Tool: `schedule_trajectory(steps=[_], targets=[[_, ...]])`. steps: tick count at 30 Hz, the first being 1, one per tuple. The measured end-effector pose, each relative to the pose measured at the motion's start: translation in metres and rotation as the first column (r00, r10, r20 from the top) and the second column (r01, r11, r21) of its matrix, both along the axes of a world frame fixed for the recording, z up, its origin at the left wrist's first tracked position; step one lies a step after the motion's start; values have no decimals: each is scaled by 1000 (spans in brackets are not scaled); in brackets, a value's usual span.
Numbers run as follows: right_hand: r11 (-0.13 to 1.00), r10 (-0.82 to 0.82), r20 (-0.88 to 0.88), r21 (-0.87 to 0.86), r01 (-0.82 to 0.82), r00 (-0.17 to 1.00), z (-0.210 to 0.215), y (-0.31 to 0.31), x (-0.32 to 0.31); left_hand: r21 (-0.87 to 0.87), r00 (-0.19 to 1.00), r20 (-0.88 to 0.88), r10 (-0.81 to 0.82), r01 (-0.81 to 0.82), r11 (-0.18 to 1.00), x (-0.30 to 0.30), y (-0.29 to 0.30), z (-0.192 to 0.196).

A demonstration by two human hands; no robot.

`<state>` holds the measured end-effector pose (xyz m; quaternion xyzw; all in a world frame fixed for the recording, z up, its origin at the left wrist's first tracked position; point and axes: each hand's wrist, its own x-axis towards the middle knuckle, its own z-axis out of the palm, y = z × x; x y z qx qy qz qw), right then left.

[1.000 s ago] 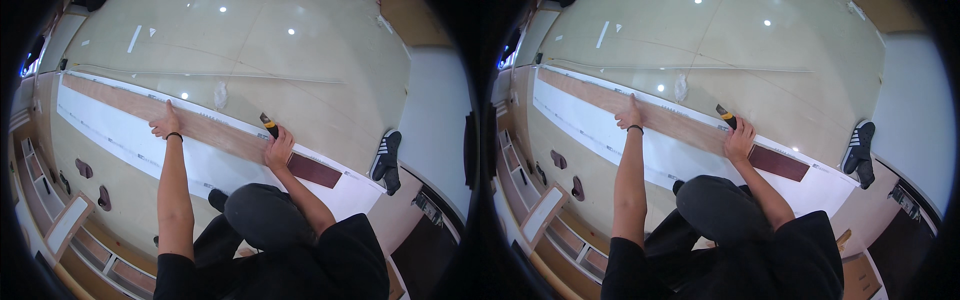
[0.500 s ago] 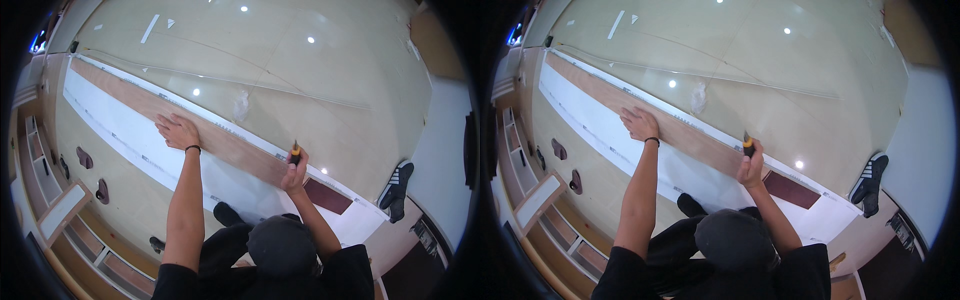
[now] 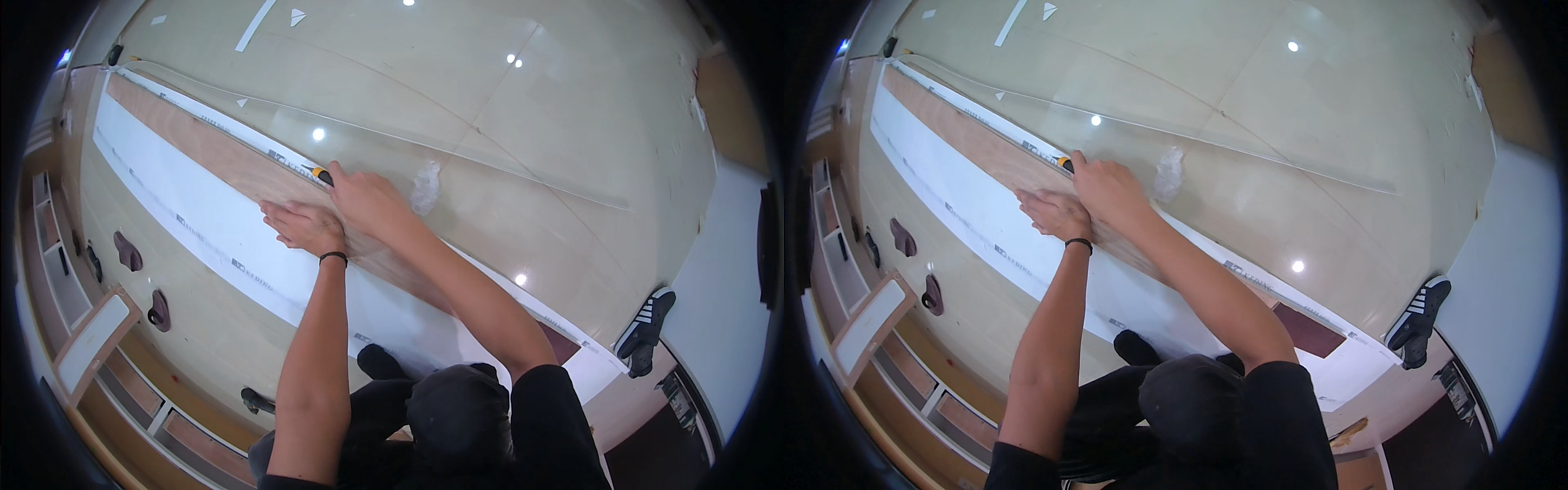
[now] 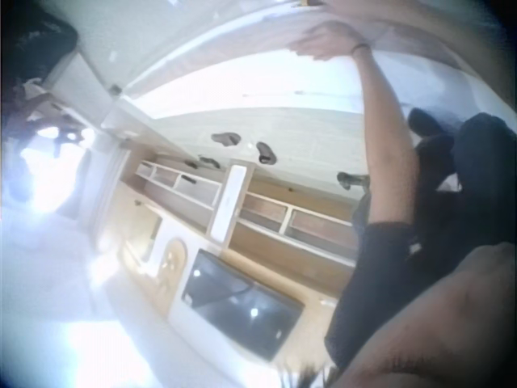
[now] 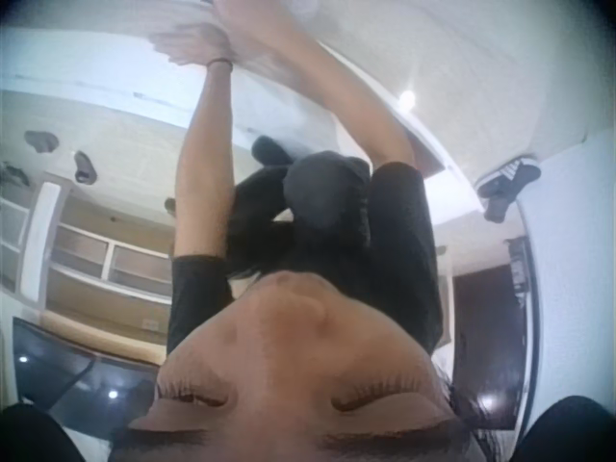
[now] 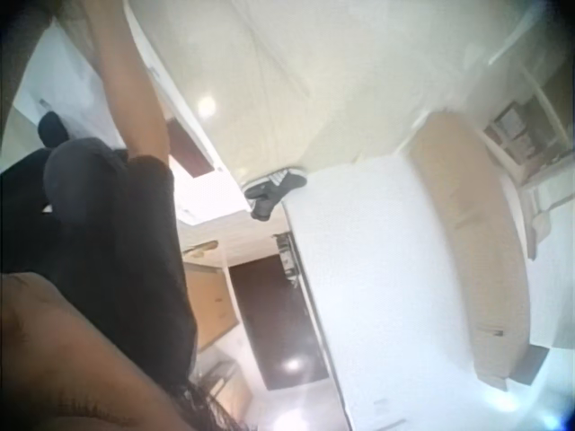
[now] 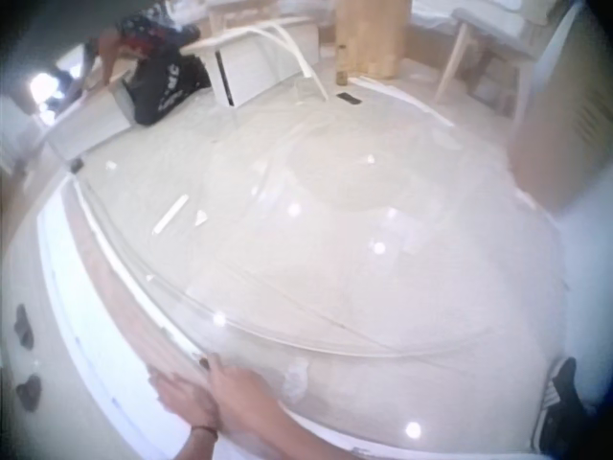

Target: The person uses a utility knife and a straightedge to cut a long strip of white laminate flooring on the floor. They score the material along the straightedge multiple times and then snap the strip to separate it.

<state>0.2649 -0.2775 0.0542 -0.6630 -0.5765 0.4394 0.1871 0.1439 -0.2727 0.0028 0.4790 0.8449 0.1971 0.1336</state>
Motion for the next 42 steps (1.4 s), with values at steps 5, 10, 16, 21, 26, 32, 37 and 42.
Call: schedule_trajectory(steps=[5, 10, 16, 21, 26, 32, 37, 42], targets=[[999, 47, 23, -12, -46, 999, -4, 20, -10, 5, 1000, 29, 7, -7, 1000, -1, 0, 0], [998, 59, 39, -36, -58, 997, -7, 26, -14, 13, 1000, 28, -4, 4, 1000, -1, -1, -1], [997, 19, 57, -71, -15, 998, 1, 26, -22, 36, 1000, 1, -5, 5, 999, -6, -1, -6], [998, -37, 48, -39, 39, 998, 10, 23, -35, 6, 1000, 7, -1, 1, 1000, -10, -1, -11], [1000, 12, 55, -24, -10, 998, 1, 28, -29, -1, 999, -29, -18, 18, 1000, -8, -2, -8], [998, 38, 75, 40, -41, 996, -3, 28, -20, -21, 1000, -30, 1, -2, 1000, -5, 0, -7], [998, -16, 40, 60, 13, 999, 9, 30, -26, -13, 1000, -16, -13, 13, 1000, -9, -1, -10], [1000, 0, 48, -16, 1, 999, 1, 52, -30, -31, 999, -37, -20, 19, 999, -7, -1, -9]])
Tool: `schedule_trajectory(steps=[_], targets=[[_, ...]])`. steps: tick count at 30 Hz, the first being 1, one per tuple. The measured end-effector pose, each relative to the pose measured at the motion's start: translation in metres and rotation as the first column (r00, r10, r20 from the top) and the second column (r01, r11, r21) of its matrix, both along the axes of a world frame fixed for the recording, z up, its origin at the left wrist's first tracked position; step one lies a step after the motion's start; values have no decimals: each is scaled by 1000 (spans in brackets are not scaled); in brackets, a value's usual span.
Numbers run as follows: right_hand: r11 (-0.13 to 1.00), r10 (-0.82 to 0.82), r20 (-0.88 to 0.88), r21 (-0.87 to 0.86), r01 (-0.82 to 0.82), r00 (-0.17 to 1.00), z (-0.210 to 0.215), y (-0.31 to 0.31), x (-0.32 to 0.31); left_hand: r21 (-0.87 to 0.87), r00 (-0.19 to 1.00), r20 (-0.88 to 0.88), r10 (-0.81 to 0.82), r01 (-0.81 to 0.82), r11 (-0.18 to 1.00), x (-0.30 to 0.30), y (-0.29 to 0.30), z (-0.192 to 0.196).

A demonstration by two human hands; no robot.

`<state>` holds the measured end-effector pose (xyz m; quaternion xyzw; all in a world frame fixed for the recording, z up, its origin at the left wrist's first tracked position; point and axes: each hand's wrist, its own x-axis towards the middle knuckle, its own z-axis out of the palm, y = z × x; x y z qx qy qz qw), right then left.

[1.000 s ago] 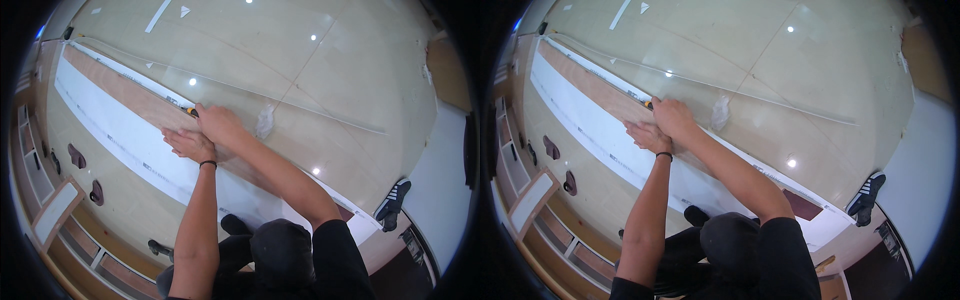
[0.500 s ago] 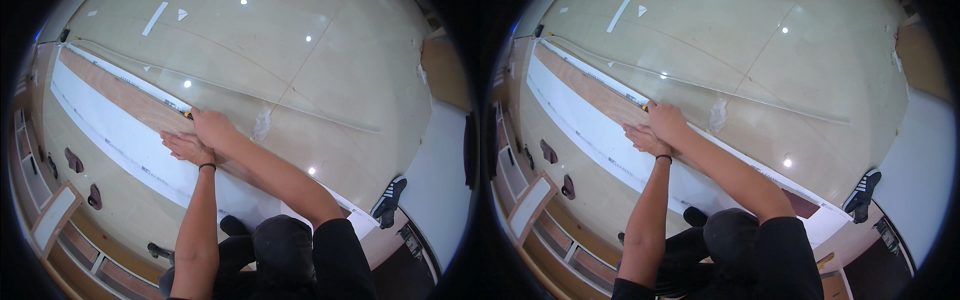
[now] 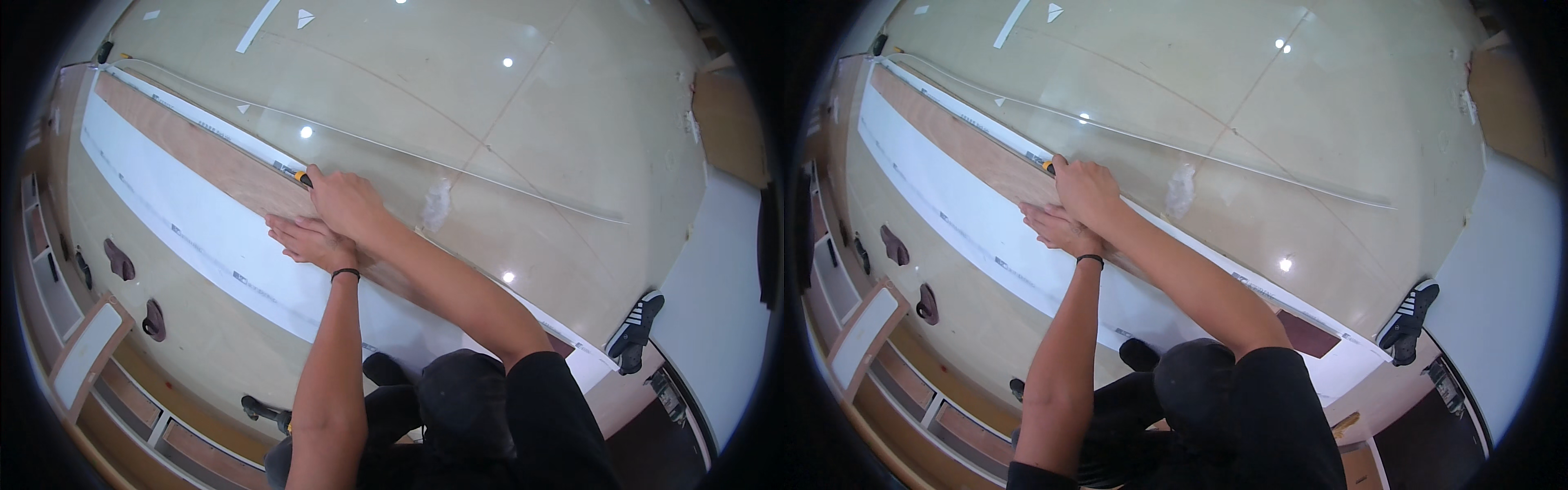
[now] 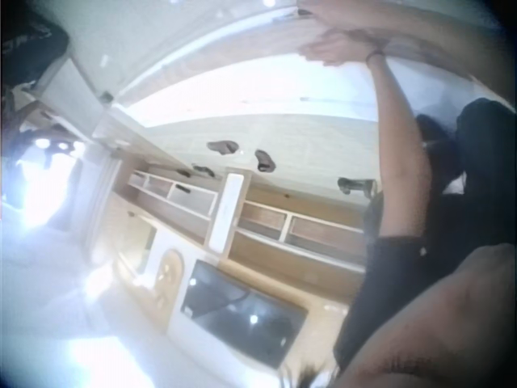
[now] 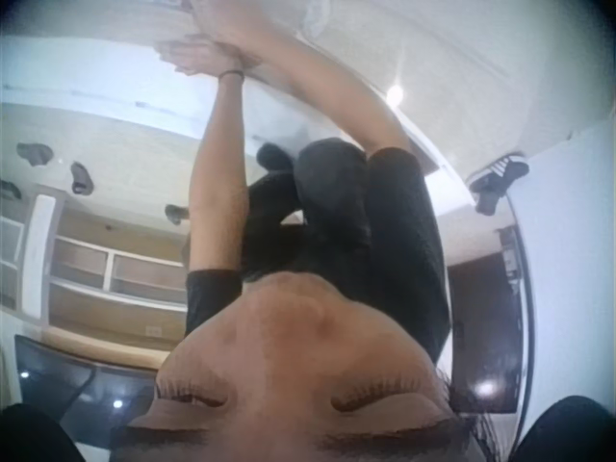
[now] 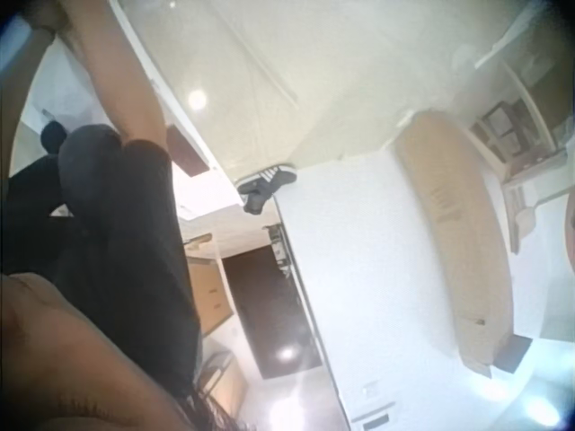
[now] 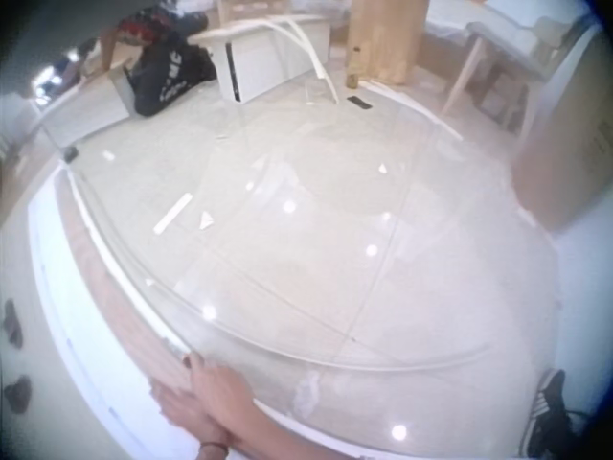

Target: The person uses a utility knife and a straightedge to cut a long strip of white laminate flooring on the floor. They score the material along the straightedge multiple times and then snap the strip to separate it.

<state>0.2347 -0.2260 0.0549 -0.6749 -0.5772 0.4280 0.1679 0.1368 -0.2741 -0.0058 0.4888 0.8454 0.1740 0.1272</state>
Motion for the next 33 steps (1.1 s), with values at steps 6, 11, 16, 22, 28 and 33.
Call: schedule_trajectory(steps=[6, 11, 16, 22, 28, 33], targets=[[1000, 20, -17, 8, -20, 1000, -7, 2, -1, -7, 1000, -1, 3, -3, 1000, 2, 0, 4], [1000, 27, -25, -4, -27, 999, -5, 1, 2, -7, 1000, -22, -2, 2, 1000, 4, 1, 5], [999, 29, -57, -17, -30, 998, -5, 0, 3, 5, 1000, -21, -7, 7, 1000, 3, 1, 5], [1000, 17, -7, -22, -17, 1000, -1, 0, -1, -13, 1000, -14, -6, 6, 1000, 1, 0, 3], [998, 37, -20, -49, -38, 999, -3, 2, 2, 5, 1000, -26, -5, 5, 1000, 2, 0, 4], [998, 44, -63, -31, -46, 997, -7, 2, 5, -13, 1000, -19, -1, 0, 1000, 4, 1, 6]])
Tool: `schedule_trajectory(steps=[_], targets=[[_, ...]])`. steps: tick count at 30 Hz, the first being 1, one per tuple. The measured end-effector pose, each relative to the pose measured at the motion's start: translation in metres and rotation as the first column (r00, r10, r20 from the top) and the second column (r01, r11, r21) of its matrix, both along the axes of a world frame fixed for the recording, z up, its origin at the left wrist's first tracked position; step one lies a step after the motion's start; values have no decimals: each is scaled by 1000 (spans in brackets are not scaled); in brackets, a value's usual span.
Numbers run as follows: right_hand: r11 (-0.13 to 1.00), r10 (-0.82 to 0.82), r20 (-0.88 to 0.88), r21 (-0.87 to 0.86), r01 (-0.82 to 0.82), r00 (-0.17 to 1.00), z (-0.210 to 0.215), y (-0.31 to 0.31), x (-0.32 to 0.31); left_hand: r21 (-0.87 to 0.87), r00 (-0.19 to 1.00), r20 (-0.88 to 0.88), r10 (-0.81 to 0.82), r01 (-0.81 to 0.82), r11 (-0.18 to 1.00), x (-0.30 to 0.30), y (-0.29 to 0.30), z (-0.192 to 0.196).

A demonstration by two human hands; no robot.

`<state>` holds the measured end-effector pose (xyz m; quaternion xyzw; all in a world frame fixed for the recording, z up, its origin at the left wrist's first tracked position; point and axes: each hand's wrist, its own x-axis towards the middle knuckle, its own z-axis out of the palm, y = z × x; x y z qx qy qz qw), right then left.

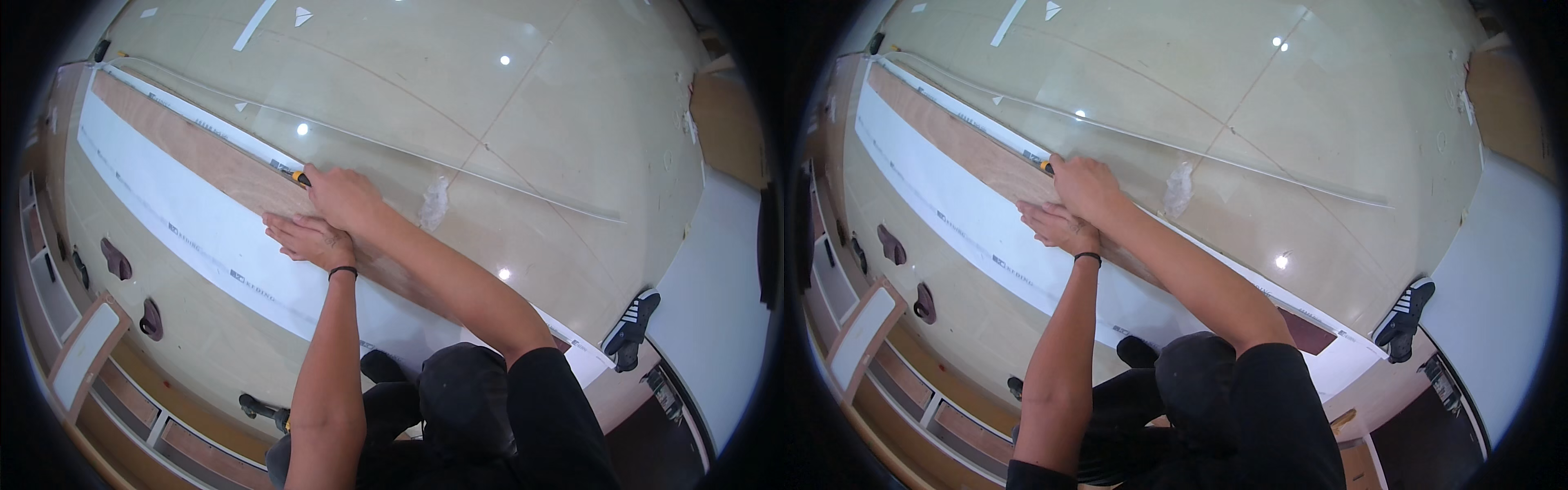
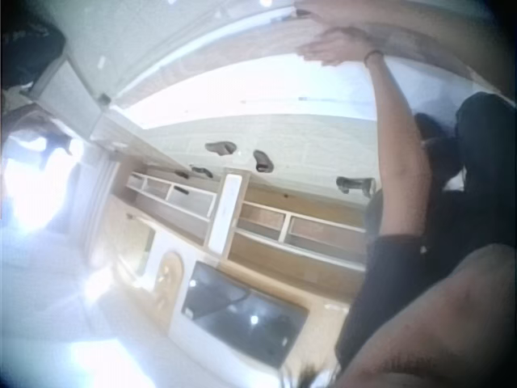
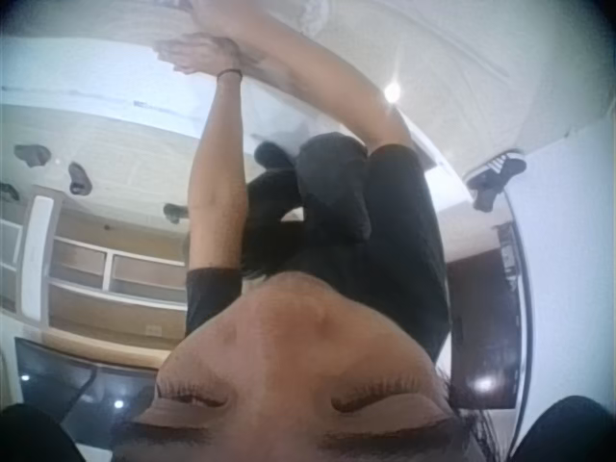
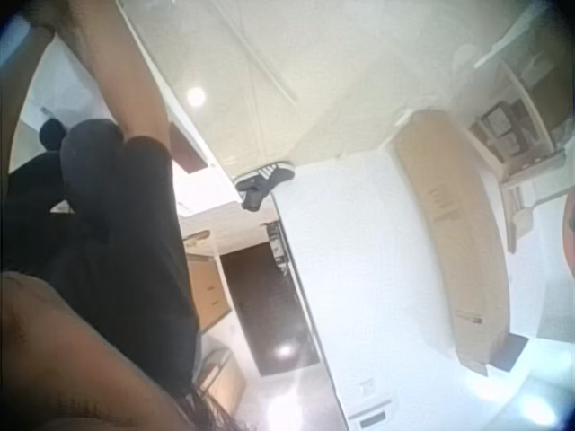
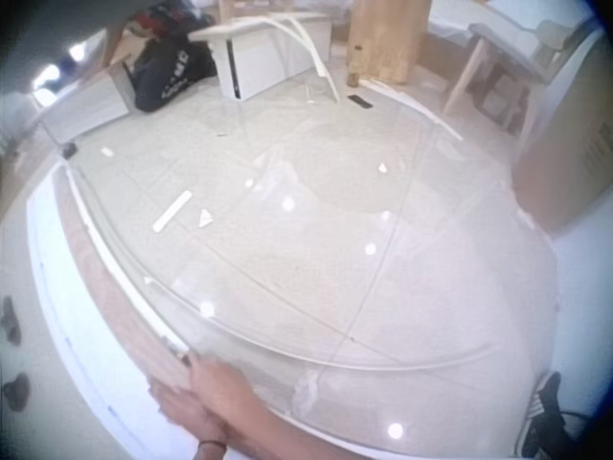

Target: The person uses a utility knife and a straightedge to cut a long strip of white laminate flooring on the floor. They score the material along the straightedge multiple times and then snap the strip to separate it.

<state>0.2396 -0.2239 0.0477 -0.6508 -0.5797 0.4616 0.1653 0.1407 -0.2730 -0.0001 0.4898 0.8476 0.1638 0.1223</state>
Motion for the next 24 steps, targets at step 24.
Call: schedule_trajectory(steps=[24], targets=[[998, 49, 114, -34, -45, 992, 13, -12, 0, 37, 1000, 9, -22, 22, 999, -4, 1, -3]])
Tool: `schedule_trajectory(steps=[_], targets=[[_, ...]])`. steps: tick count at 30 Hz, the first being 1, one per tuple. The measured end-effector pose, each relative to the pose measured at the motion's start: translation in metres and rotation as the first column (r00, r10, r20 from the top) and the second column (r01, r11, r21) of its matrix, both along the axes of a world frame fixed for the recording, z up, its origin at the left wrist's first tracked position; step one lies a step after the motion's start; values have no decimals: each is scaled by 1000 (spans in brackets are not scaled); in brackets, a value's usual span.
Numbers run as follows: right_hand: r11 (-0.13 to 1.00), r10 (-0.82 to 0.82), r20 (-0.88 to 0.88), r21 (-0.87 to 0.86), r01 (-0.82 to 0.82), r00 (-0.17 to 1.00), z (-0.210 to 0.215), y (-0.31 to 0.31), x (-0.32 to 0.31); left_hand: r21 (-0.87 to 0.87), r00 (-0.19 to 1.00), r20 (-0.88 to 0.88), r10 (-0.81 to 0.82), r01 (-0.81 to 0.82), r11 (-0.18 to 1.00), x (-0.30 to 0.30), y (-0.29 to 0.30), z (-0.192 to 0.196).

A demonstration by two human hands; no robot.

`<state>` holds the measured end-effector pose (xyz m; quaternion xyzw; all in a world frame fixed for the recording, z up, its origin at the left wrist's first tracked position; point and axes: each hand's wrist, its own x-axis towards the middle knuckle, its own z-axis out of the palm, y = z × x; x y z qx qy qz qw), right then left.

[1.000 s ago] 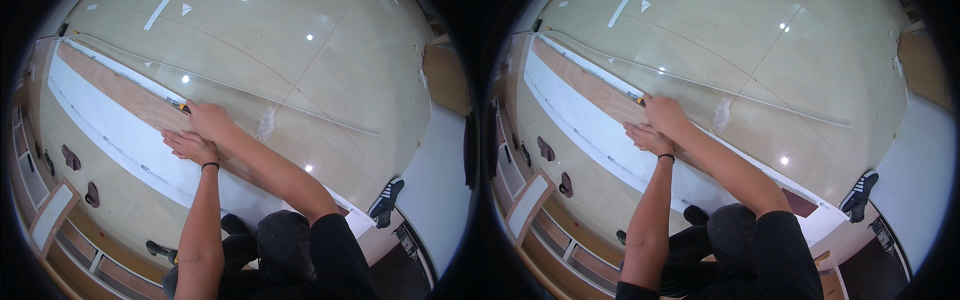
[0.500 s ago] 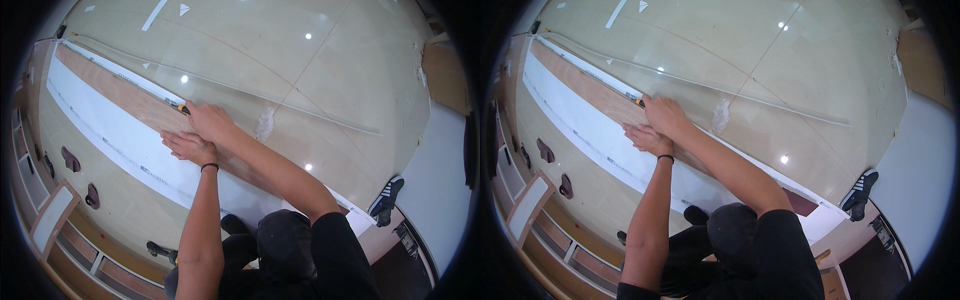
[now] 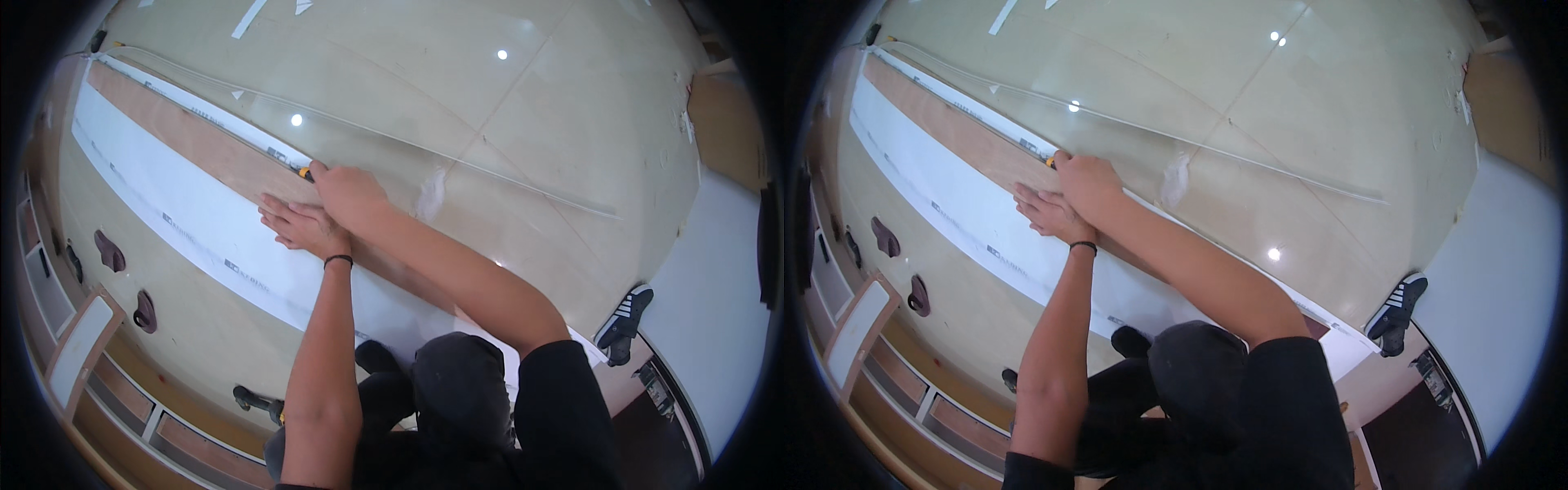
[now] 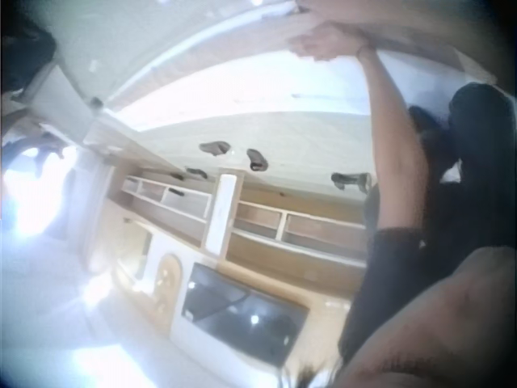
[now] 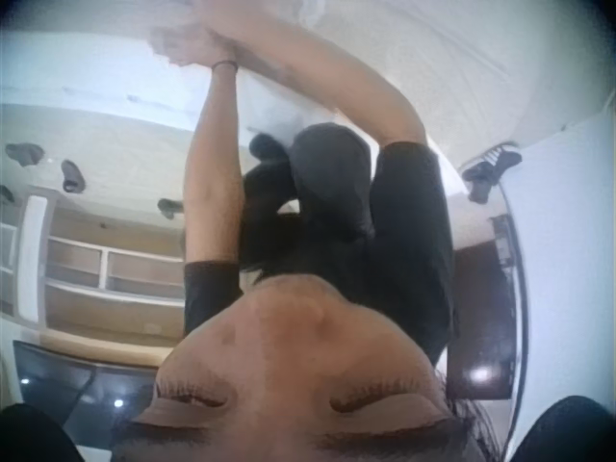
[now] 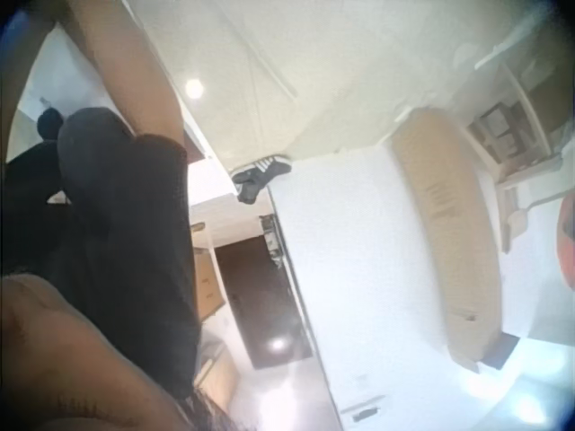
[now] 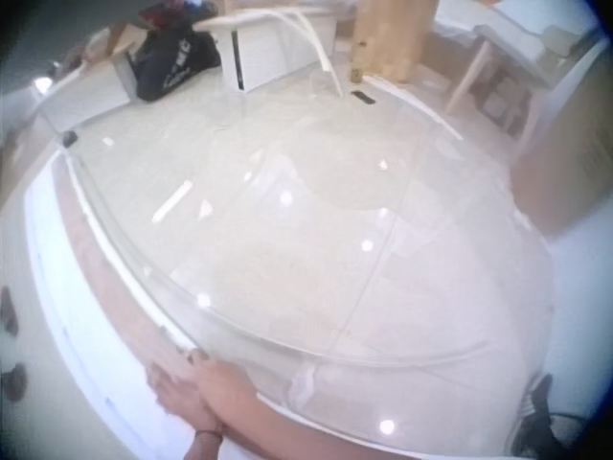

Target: The person uses a utility knife and a straightedge to cut a long strip of white laminate flooring on the floor. They score the material along the straightedge multiple times and then snap the strip to separate it.

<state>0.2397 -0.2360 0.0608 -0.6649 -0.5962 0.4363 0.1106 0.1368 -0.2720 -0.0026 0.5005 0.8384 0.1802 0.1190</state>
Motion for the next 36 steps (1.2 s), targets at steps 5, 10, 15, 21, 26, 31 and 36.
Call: schedule_trajectory(steps=[5, 10, 15, 21, 26, 31, 36], targets=[[999, 32, 60, 3, -32, 998, -5, -29, 12, -33, 999, -33, -17, 16, 999, 4, 0, 4], [997, 69, 43, -46, -67, 997, -3, -62, 33, -10, 999, -28, -20, 20, 1000, 4, 0, 3], [988, 109, 68, -114, -101, 992, 7, -108, 59, 0, 998, -56, -15, 15, 1000, 3, 1, 1], [962, 155, 105, -241, -126, 982, 15, -152, 83, -38, 1000, -26, -3, 2, 999, 6, 1, 5], [956, 122, 120, -282, -84, 985, 18, -178, 89, -30, 999, -34, -10, 9, 1000, 6, 2, 6], [936, 143, 137, -341, -89, 980, 28, -217, 109, -28, 999, -37, -12, 11, 1000, 5, 0, 5], [913, 164, 181, -400, -80, 970, 39, -256, 128, 8, 997, -74, 7, -7, 1000, 7, 1, 3]])
